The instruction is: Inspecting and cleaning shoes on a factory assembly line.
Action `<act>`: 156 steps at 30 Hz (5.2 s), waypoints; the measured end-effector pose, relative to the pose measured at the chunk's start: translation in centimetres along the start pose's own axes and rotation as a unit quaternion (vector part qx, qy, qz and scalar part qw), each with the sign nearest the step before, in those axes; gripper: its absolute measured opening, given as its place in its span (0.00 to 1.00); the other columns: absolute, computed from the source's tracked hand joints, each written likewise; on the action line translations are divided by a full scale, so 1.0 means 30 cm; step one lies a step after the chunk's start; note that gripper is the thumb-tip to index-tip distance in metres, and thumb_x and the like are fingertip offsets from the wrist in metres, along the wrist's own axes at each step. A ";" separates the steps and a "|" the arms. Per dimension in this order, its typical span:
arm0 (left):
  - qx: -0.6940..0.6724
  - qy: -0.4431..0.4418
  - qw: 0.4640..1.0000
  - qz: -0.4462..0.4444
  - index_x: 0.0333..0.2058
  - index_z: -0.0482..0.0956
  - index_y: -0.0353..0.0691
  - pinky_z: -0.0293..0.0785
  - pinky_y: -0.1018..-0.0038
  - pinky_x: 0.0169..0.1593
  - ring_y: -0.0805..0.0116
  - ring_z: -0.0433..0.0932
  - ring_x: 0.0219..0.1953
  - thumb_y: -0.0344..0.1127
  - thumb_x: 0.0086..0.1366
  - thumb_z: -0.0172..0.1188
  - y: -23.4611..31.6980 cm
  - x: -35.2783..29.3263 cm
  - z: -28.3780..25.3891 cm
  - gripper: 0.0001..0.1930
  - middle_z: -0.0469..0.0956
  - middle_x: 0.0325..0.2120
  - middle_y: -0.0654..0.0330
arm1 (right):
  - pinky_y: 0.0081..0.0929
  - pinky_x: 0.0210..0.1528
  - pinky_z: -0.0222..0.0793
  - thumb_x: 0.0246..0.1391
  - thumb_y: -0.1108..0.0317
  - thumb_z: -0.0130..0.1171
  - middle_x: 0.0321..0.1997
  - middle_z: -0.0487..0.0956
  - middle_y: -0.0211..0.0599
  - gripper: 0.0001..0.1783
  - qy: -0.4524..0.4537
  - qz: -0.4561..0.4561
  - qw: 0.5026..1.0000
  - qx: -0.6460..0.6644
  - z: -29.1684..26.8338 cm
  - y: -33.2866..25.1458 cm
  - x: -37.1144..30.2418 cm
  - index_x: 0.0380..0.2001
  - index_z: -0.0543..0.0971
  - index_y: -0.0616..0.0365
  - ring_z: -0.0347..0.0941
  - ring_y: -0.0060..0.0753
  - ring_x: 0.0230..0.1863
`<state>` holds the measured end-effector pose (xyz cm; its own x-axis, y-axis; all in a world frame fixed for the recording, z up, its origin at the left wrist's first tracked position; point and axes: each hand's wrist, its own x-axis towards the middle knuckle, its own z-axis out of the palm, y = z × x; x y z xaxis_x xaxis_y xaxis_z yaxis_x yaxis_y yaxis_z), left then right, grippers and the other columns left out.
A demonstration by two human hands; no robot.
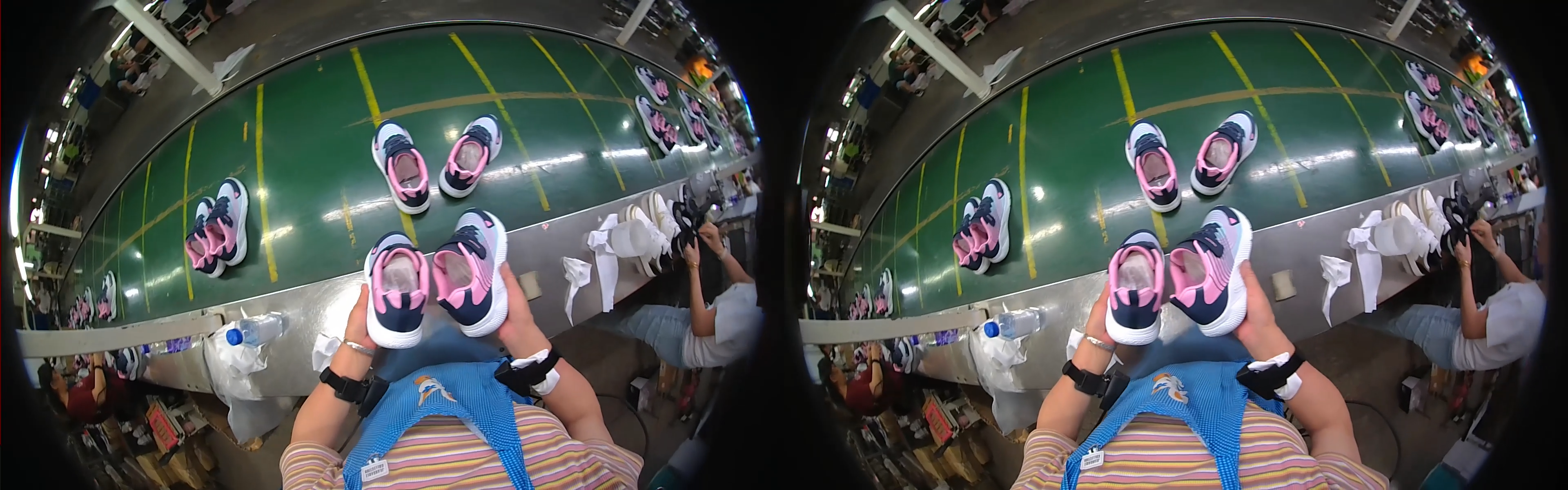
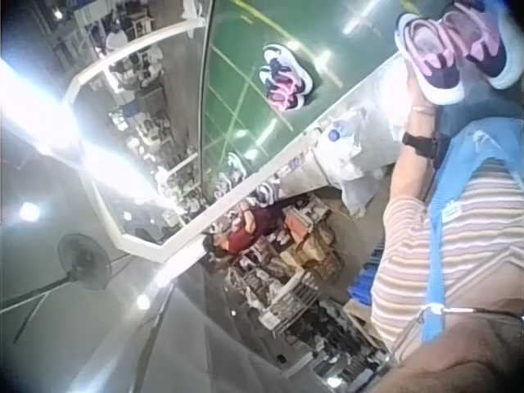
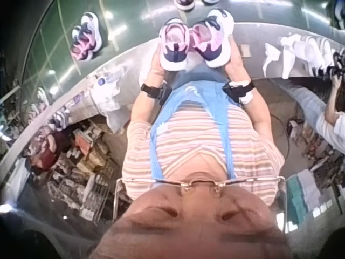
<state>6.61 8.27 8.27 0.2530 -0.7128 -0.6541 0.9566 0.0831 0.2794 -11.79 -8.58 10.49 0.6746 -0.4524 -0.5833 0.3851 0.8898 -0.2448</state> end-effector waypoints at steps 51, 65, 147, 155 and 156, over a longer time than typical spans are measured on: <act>0.912 -0.164 0.263 0.269 0.39 0.72 0.42 0.62 0.61 0.45 0.61 0.70 0.38 0.37 0.48 0.58 -0.487 -0.049 0.397 0.17 0.72 0.35 0.61 | 0.27 0.34 0.67 0.44 0.77 0.52 0.28 0.76 0.45 0.07 0.305 -0.350 0.607 -0.645 -0.614 -1.087 -0.267 0.31 0.73 0.64 0.73 0.39 0.31; 0.933 -0.161 0.265 0.185 0.26 0.76 0.49 0.51 0.52 0.48 0.64 0.65 0.37 0.37 0.39 0.59 -0.550 -0.053 0.357 0.11 0.70 0.30 0.67 | 0.39 0.36 0.67 0.41 0.74 0.53 0.27 0.76 0.47 0.06 0.300 -0.179 0.403 -0.846 -0.741 -1.113 -0.113 0.26 0.78 0.57 0.73 0.49 0.31; 0.925 -0.304 0.155 0.165 0.16 0.80 0.50 0.28 0.33 0.55 0.71 0.76 0.20 0.38 0.52 0.50 -0.540 -0.004 0.199 0.12 0.71 0.09 0.68 | 0.24 0.29 0.62 0.42 0.80 0.53 0.27 0.67 0.38 0.08 -0.219 -0.135 0.636 -0.727 -0.055 -0.185 0.165 0.28 0.76 0.60 0.66 0.34 0.28; 0.915 -0.213 0.185 0.290 0.18 0.77 0.43 0.36 0.32 0.54 0.71 0.76 0.28 0.32 0.47 0.51 -0.466 -0.007 0.180 0.06 0.69 0.11 0.65 | 0.20 0.35 0.63 0.44 0.77 0.54 0.29 0.72 0.34 0.06 -0.211 -0.098 0.661 -0.714 -0.008 -0.219 0.145 0.28 0.77 0.59 0.69 0.26 0.33; 0.920 -0.188 0.267 0.216 0.25 0.76 0.40 0.43 0.35 0.54 0.69 0.75 0.31 0.32 0.47 0.54 -0.415 -0.033 0.207 0.06 0.70 0.15 0.61 | 0.20 0.37 0.64 0.44 0.76 0.55 0.30 0.73 0.33 0.05 -0.212 -0.044 0.729 -0.650 -0.010 -0.240 0.147 0.28 0.76 0.59 0.69 0.25 0.34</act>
<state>-6.44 3.63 9.82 -0.0810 -0.9619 -0.2612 -0.9289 -0.0222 0.3697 -11.78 -16.96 9.46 0.9230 -0.2439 -0.2975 -0.2979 0.0362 -0.9539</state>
